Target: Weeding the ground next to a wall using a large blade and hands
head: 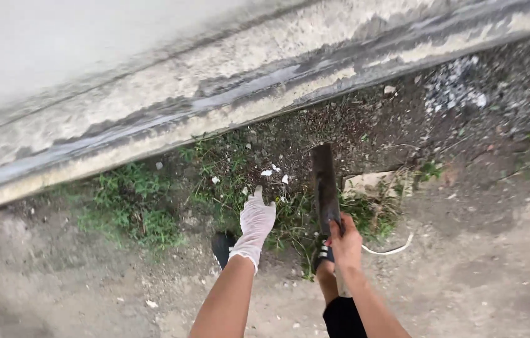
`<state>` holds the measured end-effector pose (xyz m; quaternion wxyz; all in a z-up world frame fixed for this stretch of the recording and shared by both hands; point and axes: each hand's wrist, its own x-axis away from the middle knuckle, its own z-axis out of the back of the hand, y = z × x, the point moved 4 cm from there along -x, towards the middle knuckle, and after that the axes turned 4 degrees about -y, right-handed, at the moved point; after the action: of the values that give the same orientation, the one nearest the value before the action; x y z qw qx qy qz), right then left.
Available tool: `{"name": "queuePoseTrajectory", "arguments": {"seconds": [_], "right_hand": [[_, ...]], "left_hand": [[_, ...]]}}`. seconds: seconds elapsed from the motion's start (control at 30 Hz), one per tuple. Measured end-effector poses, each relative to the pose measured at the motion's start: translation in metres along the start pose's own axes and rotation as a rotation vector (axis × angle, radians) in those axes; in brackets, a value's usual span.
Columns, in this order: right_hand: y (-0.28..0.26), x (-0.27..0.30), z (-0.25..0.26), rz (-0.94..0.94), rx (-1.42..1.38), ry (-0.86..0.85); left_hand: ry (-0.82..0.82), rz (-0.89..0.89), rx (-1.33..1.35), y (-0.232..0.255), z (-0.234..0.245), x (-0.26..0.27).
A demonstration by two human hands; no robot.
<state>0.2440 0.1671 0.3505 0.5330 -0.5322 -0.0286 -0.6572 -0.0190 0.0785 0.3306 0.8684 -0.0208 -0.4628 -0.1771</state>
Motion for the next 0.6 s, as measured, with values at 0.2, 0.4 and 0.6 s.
{"name": "queuePoseTrajectory", "arguments": {"seconds": [0.2, 0.4, 0.6], "right_hand": [[0.028, -0.056, -0.089, -0.054, -0.386, 0.156], [0.057, -0.089, -0.174, -0.076, -0.866, 0.282], [0.098, -0.134, -0.157, -0.21, -1.175, 0.465]], "left_hand": [[-0.017, -0.087, -0.05, 0.025, -0.01, -0.094], [-0.01, -0.286, -0.148, 0.069, -0.052, -0.181], [0.392, -0.726, -0.176, 0.137, -0.084, -0.211]]}}
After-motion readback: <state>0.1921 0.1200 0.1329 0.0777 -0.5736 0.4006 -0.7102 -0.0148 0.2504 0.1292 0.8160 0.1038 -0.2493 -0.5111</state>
